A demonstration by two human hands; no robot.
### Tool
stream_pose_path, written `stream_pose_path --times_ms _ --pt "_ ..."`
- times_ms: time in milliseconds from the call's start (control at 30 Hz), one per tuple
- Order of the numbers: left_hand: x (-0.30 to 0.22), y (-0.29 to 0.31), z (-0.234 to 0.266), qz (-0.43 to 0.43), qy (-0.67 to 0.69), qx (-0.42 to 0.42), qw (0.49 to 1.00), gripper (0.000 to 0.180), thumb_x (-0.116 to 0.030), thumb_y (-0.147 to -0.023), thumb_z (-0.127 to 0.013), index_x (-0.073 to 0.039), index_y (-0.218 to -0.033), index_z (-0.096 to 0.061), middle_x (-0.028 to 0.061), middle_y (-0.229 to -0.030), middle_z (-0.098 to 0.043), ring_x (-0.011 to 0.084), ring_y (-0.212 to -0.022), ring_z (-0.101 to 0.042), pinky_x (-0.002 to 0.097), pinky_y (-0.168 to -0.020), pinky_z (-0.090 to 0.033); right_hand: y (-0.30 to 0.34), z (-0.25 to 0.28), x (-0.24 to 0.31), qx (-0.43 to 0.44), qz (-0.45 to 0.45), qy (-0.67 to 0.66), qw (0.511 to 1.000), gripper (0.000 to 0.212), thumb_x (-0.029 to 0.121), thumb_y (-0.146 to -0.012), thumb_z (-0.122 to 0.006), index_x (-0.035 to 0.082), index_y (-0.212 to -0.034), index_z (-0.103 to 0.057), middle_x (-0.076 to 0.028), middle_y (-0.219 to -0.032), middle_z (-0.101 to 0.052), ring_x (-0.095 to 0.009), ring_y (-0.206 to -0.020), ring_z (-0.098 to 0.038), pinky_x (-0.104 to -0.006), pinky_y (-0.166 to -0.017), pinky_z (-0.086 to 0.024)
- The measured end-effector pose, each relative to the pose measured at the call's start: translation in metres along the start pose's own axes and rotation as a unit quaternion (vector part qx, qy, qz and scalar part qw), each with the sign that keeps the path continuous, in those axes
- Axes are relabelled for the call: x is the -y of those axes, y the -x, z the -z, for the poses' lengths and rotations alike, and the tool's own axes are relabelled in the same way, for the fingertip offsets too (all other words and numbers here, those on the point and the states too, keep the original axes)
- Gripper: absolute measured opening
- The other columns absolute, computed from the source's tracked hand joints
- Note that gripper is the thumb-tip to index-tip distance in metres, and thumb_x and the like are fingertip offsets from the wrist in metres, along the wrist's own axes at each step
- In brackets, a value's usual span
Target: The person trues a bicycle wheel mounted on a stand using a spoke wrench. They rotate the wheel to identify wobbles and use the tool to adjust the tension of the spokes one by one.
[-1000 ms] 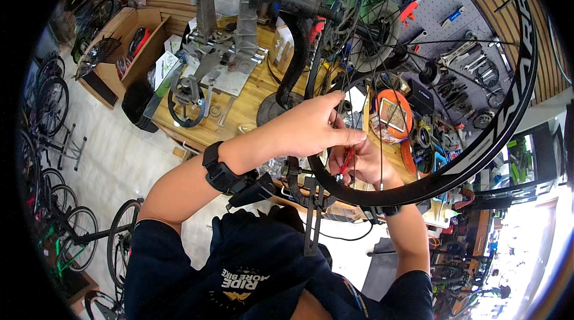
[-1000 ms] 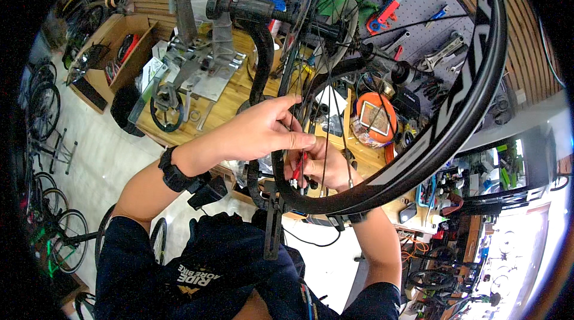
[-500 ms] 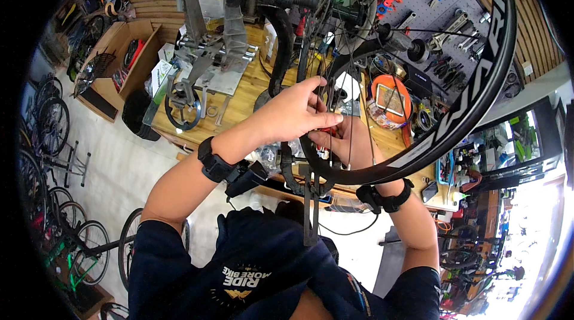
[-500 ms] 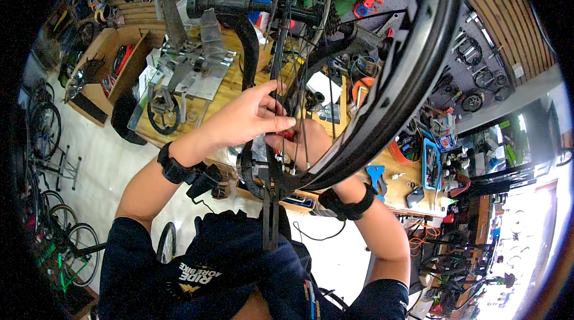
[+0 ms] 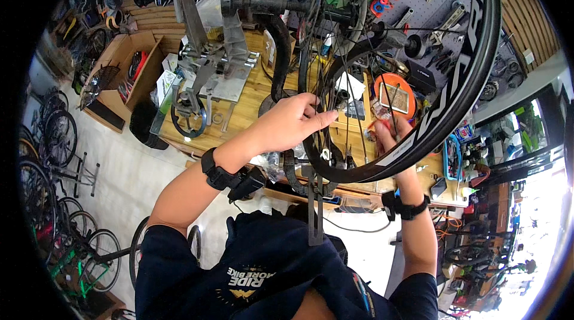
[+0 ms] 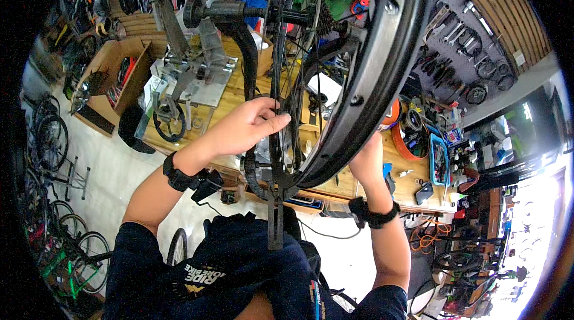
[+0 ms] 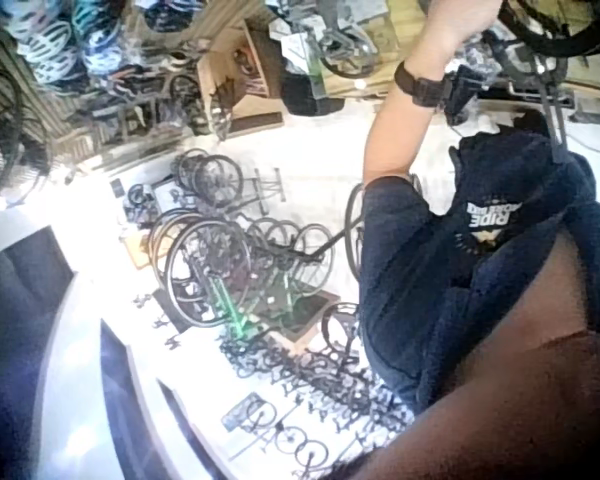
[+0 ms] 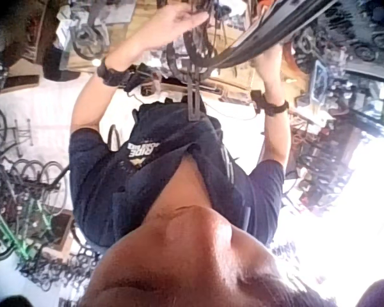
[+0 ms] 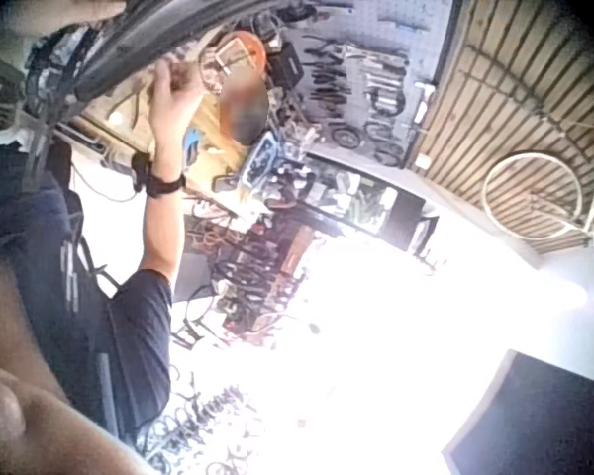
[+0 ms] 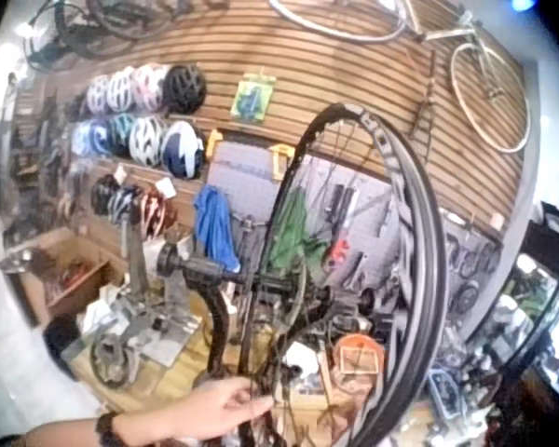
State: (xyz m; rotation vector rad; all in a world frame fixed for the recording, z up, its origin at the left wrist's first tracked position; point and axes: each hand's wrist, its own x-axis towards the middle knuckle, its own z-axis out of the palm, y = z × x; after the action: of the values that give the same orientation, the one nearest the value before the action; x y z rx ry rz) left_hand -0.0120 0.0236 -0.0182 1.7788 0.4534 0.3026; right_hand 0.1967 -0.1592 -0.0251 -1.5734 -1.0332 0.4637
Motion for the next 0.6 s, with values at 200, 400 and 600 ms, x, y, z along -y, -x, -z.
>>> stream_pose_path --times_ms 200,400,600 --pt "-0.061 0.031 0.017 -0.051 0.194 0.078 0.977 0.044 -0.025 -0.099 -0.055 0.008 -0.127 -0.049 0.0173 -0.108 -0.065 0.0207 -0.094 -0.067 0.0303 -0.085 -0.054 0.056 0.031 -0.006 0.016 -0.090 0.009 0.996 0.012 0.007 -0.091 -0.063 0.003 -0.085 -0.054 0.000 -0.063 -0.058 -0.005 -0.051 -0.051 -0.0197 -0.045 -0.038" --pt "-0.106 0.022 0.028 -0.355 0.197 0.045 0.913 0.053 -0.028 -0.098 -0.053 0.003 -0.139 -0.040 0.0163 -0.133 -0.054 0.0230 -0.126 -0.051 0.0352 -0.106 -0.038 0.087 0.062 -0.030 -0.009 -0.127 -0.030 0.991 0.013 0.007 -0.093 -0.061 0.003 -0.085 -0.053 0.000 -0.060 -0.056 -0.005 -0.046 -0.047 -0.0197 -0.043 -0.035" --pt "-0.135 0.052 0.007 -0.377 -0.009 -0.071 0.923 0.086 -0.042 -0.085 -0.066 0.004 -0.146 -0.029 0.0167 -0.151 -0.032 0.0254 -0.141 -0.030 0.0417 -0.116 -0.016 0.113 0.086 -0.061 -0.039 -0.148 -0.055 0.987 0.014 0.009 -0.093 -0.061 0.005 -0.083 -0.052 0.001 -0.059 -0.055 -0.004 -0.046 -0.047 -0.0192 -0.043 -0.033"
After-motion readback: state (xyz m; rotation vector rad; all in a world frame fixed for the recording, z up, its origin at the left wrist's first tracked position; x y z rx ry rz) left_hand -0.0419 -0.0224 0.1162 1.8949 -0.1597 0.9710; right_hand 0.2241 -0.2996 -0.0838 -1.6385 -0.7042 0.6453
